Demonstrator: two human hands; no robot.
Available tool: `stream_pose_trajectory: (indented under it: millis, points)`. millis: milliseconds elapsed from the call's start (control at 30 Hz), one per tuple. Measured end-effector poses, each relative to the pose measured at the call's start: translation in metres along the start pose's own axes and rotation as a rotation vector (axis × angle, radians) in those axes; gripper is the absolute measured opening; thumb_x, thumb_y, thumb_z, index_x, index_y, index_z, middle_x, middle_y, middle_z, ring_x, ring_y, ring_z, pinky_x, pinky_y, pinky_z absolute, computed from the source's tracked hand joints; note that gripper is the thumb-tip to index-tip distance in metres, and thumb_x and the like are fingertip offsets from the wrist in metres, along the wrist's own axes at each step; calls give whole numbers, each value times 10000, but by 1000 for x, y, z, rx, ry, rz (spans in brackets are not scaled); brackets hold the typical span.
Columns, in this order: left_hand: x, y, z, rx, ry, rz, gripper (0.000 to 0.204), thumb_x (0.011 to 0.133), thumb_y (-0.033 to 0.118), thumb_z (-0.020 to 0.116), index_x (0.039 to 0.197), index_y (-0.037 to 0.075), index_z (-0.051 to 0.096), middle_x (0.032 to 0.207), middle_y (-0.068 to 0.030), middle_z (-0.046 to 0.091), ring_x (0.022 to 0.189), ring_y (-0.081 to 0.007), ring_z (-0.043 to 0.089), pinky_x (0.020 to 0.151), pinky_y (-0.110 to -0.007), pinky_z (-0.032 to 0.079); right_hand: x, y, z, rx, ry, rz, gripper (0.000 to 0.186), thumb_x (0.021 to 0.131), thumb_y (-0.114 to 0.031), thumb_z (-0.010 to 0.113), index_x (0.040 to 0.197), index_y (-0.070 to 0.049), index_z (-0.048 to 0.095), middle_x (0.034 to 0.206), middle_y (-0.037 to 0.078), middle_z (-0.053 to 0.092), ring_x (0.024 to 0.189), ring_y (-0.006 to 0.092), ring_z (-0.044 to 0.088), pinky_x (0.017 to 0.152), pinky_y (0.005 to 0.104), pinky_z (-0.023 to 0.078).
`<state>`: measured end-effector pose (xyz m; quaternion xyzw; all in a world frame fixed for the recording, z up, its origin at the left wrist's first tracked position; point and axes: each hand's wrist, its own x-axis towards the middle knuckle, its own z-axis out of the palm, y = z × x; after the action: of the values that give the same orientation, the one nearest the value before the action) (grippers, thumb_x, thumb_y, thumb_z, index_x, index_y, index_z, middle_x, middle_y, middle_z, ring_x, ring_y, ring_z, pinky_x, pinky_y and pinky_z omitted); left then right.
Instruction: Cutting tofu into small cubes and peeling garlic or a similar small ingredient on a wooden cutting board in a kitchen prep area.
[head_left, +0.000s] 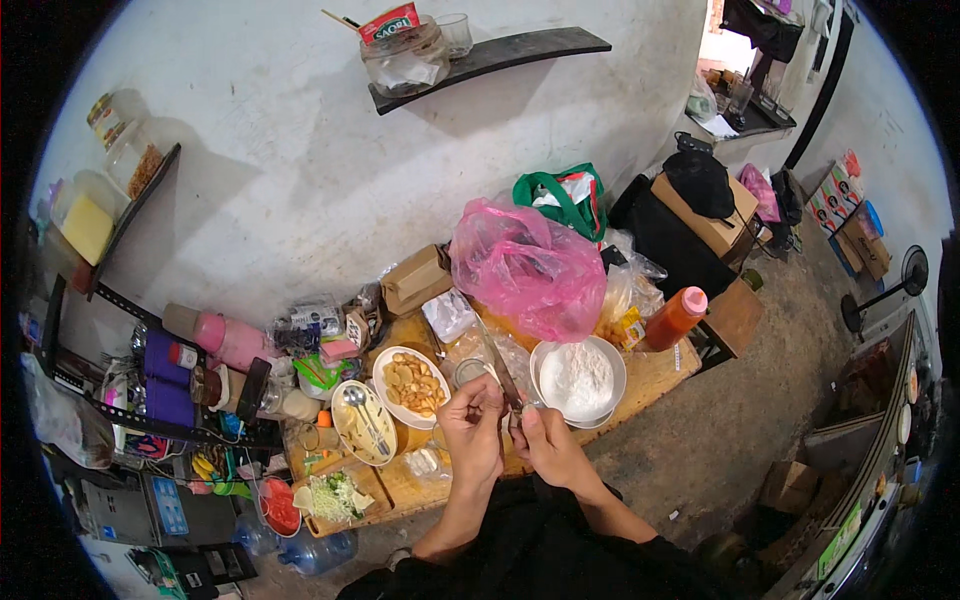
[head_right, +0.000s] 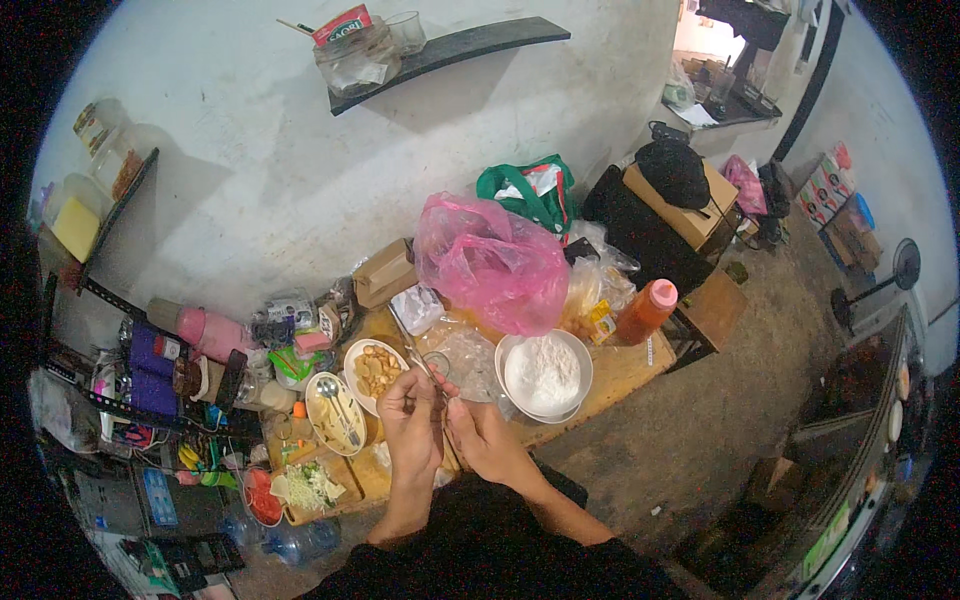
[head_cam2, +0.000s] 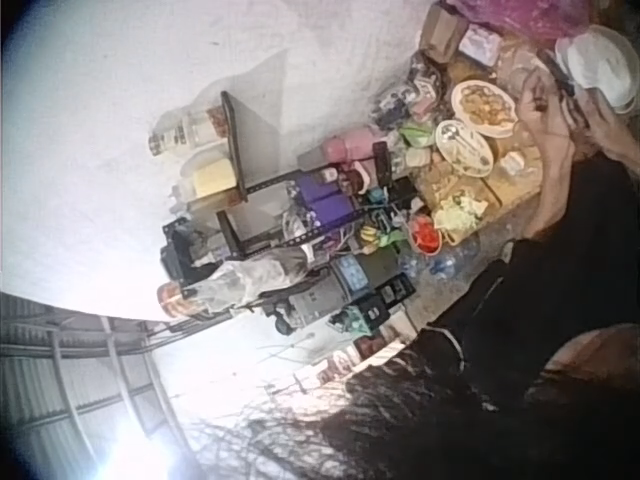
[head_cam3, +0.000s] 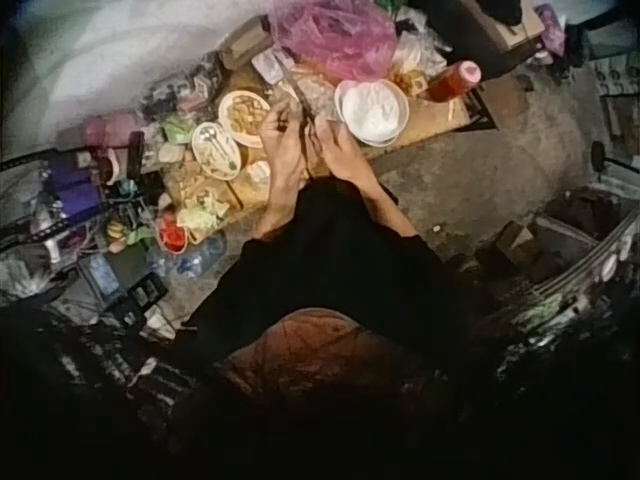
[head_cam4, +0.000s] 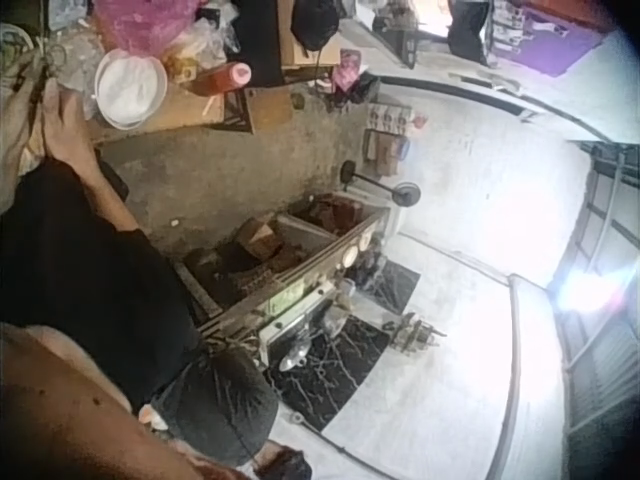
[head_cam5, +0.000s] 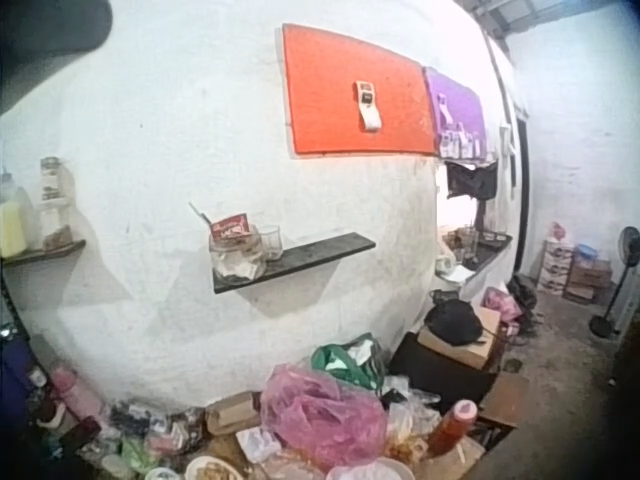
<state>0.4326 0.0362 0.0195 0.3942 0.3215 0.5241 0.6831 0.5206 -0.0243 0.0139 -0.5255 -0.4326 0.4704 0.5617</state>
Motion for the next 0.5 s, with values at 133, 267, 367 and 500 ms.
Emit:
stream_pose_trajectory:
  millis: [133,267,367,500]
  points:
    - [0,1,1,43,19,26,164,846,96,550,924,-49,559,773,-78,584,678,-154,573,627,-250,473,2,3,-2,-17,-11,23,413,934,-283,321,741,49,475,522,77,435,502,158,407,485,334,354]
    - [1,1,1,80,18,36,174,846,99,553,922,-57,563,785,-85,590,685,-160,580,626,-253,475,6,2,-1,-2,16,-55,413,932,-276,326,727,50,476,522,83,439,505,164,410,490,336,356]
    - [0,2,3,103,40,54,171,843,95,556,917,-60,564,787,-89,593,685,-160,580,632,-256,479,8,4,-2,-8,-22,-29,406,930,-264,331,722,52,479,522,91,445,507,172,412,495,342,360]
    - [1,-4,2,147,61,89,163,841,86,559,915,-59,564,790,-94,595,687,-161,579,640,-259,484,9,2,-3,10,-13,-22,404,931,-255,331,712,53,473,523,99,447,506,173,411,498,342,364]
